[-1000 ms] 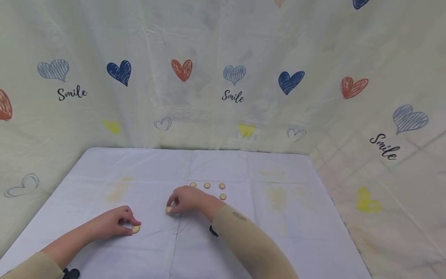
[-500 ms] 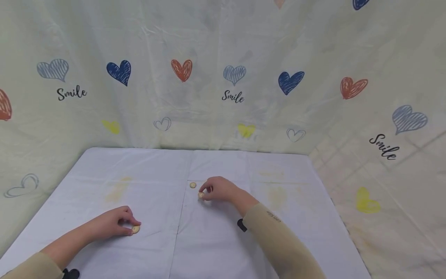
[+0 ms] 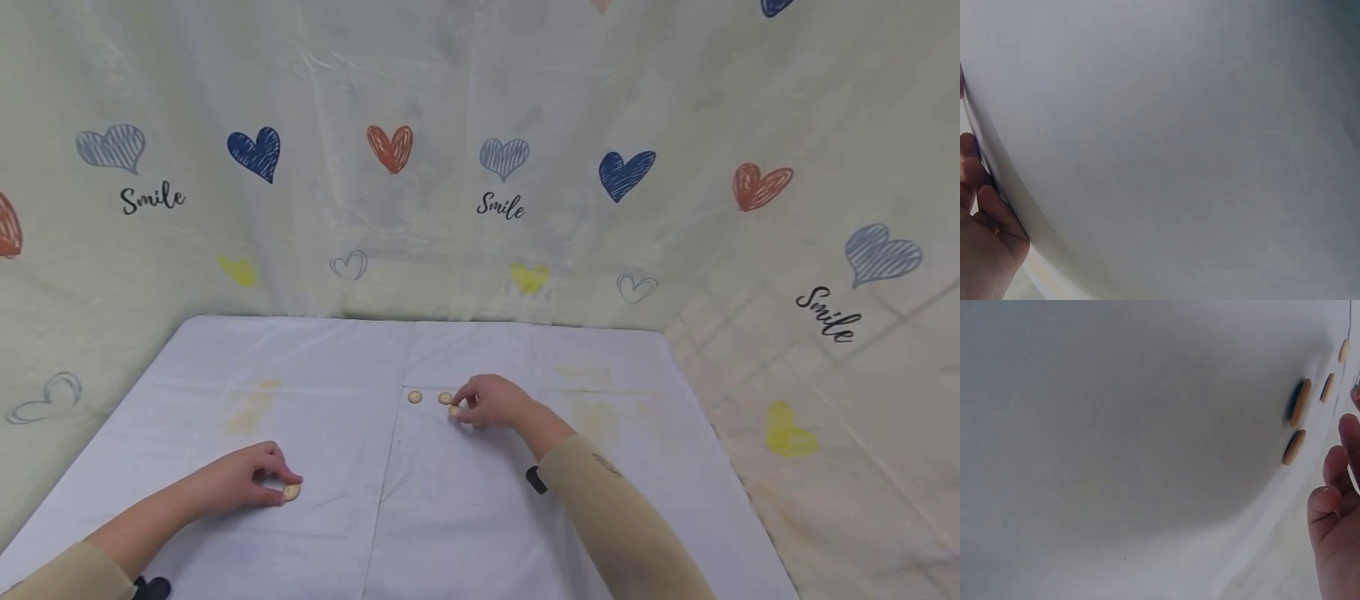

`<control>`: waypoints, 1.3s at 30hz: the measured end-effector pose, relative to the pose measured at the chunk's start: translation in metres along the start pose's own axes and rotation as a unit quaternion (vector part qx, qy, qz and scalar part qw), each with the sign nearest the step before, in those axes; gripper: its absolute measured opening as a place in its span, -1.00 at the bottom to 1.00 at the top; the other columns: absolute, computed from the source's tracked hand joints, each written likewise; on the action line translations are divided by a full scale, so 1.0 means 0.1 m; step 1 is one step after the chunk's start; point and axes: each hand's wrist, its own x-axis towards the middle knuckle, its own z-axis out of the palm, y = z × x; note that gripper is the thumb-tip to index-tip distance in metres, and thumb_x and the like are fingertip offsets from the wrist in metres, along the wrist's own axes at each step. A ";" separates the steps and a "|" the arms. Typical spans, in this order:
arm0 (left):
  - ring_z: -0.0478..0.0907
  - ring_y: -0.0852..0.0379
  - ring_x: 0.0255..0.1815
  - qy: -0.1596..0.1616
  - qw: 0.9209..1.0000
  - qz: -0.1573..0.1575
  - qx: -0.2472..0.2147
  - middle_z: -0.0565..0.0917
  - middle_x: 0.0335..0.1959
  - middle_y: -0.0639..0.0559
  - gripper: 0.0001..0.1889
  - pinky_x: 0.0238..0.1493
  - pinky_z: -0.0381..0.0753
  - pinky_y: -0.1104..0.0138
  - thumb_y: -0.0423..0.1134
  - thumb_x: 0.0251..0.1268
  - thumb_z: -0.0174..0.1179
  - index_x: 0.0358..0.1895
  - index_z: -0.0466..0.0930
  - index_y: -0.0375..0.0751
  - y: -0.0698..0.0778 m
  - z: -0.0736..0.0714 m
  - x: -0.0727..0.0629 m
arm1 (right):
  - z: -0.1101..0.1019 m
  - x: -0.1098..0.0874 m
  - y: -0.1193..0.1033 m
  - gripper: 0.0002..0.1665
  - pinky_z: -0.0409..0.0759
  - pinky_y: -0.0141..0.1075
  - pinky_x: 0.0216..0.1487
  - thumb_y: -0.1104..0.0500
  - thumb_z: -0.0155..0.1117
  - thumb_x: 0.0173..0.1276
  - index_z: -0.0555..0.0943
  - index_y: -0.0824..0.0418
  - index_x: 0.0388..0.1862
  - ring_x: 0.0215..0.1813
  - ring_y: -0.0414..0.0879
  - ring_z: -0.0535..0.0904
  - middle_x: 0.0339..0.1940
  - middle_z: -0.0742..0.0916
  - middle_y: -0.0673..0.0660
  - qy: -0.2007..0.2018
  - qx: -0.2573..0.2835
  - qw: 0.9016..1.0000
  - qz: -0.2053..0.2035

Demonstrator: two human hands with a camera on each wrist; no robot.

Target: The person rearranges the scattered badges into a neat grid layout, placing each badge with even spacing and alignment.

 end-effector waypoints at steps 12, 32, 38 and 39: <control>0.40 0.29 -0.25 0.002 1.000 -0.001 0.001 0.50 -0.24 0.21 -0.75 -0.22 0.40 0.37 -0.06 0.11 0.46 -0.10 0.79 0.12 0.01 -0.01 -0.01 | 0.11 0.15 -0.14 -0.72 0.42 -0.30 -0.27 -0.04 0.44 0.27 0.78 -0.13 -0.03 -0.37 -0.22 0.45 -0.46 0.57 -0.11 -0.035 -0.111 0.993 0.029; 0.39 0.30 -0.26 0.005 1.000 0.002 0.003 0.50 -0.23 0.20 -0.73 -0.23 0.39 0.37 -0.05 0.11 0.46 -0.09 0.79 0.12 -0.04 0.00 -0.01 | 0.04 0.05 -0.19 -0.64 0.46 -0.28 -0.26 -0.06 0.47 0.24 0.75 -0.13 0.04 -0.34 -0.19 0.48 -0.41 0.60 -0.09 -0.014 -0.029 0.999 0.044; 0.39 0.29 -0.26 0.000 1.000 -0.002 -0.005 0.50 -0.23 0.19 -0.73 -0.24 0.39 0.37 -0.05 0.11 0.46 -0.08 0.78 0.13 -0.05 0.01 0.00 | -0.08 -0.12 -0.02 -0.65 0.46 -0.27 -0.23 -0.02 0.48 0.24 0.76 -0.09 0.03 -0.29 -0.16 0.47 -0.38 0.61 -0.09 0.004 0.012 0.998 0.055; 0.39 0.29 -0.26 0.000 1.000 -0.002 -0.005 0.50 -0.23 0.19 -0.73 -0.24 0.39 0.37 -0.05 0.11 0.46 -0.08 0.78 0.13 -0.05 0.02 0.00 | -0.09 -0.15 0.01 -0.64 0.46 -0.27 -0.24 -0.02 0.48 0.23 0.76 -0.08 0.02 -0.29 -0.16 0.47 -0.38 0.61 -0.09 0.009 0.015 0.998 0.055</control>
